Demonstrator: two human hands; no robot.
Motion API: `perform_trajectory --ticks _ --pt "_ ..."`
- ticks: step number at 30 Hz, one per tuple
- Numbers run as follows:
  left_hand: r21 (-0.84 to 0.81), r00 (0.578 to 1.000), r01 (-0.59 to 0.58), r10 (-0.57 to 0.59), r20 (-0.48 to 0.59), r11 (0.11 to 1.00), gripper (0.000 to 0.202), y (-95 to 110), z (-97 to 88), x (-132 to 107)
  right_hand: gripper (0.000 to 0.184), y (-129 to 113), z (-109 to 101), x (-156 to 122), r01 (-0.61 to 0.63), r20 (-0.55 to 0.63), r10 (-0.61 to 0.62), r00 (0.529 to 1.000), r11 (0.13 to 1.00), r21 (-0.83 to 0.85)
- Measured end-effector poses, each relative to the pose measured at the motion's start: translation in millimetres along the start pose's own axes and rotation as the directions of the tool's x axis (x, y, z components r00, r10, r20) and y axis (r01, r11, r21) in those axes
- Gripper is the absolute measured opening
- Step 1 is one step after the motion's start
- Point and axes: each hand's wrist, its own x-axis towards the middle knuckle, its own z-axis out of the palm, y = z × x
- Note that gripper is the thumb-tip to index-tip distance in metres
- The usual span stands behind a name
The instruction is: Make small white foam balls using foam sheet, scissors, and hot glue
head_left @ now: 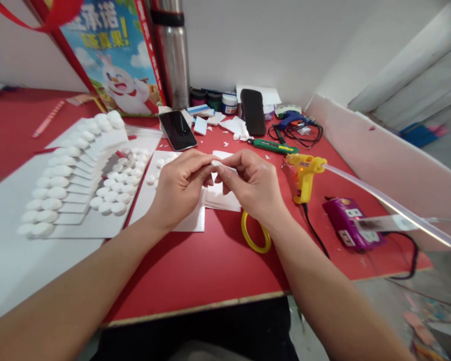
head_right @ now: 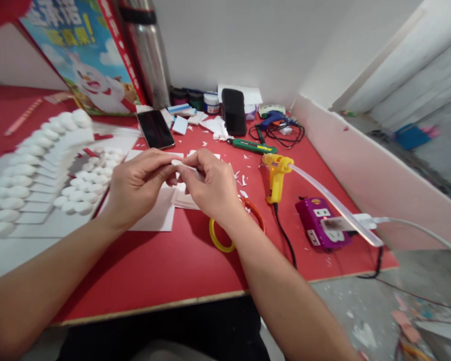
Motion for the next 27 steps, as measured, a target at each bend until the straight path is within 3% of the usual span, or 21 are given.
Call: perform_trajectory --ticks 3,5,7,10,12,15,18,22,27 --pt "-0.008 1.0 0.013 -0.013 0.013 1.0 0.018 -1.3 -2.7 2.0 0.046 -4.7 -6.2 5.1 -0.213 0.052 0.207 0.977 0.955 0.205" --pt "-0.004 0.999 0.008 -0.008 0.036 1.0 0.018 -1.7 -6.0 4.0 0.049 -7.0 -13.4 9.6 -0.423 0.162 0.391 0.906 0.845 0.328" --pt "0.011 0.998 -0.023 0.022 0.061 1.0 0.017 -1.5 -9.1 5.3 0.049 -7.4 -19.6 12.8 -0.589 0.316 0.498 0.808 0.709 0.389" --pt "0.019 0.99 -0.083 0.08 0.115 0.996 0.019 -0.6 -11.3 5.3 0.046 -6.2 -23.1 14.0 -0.713 0.497 0.515 0.699 0.561 0.421" --pt "0.023 0.987 -0.09 0.086 0.139 0.996 0.02 -0.2 -11.1 4.6 0.041 -6.1 -22.3 13.2 -0.733 0.553 0.485 0.677 0.513 0.447" --pt "0.014 0.989 -0.07 0.067 0.133 0.997 0.02 -0.1 -9.5 3.9 0.033 -7.9 -19.5 11.7 -0.718 0.555 0.459 0.694 0.497 0.486" --pt "0.013 0.993 -0.049 0.047 0.112 0.999 0.018 -0.2 -7.3 3.9 0.024 -10.1 -17.4 10.3 -0.685 0.513 0.459 0.726 0.547 0.481" --pt "-0.018 0.997 0.005 -0.003 0.078 1.0 0.018 -0.8 -4.2 3.4 0.012 -9.9 -15.2 7.8 -0.551 0.386 0.401 0.831 0.689 0.471" --pt "-0.05 0.997 0.081 -0.08 0.023 0.995 0.016 -0.7 -1.4 2.9 0.025 -2.1 -10.4 6.3 -0.34 0.235 0.269 0.934 0.874 0.347"
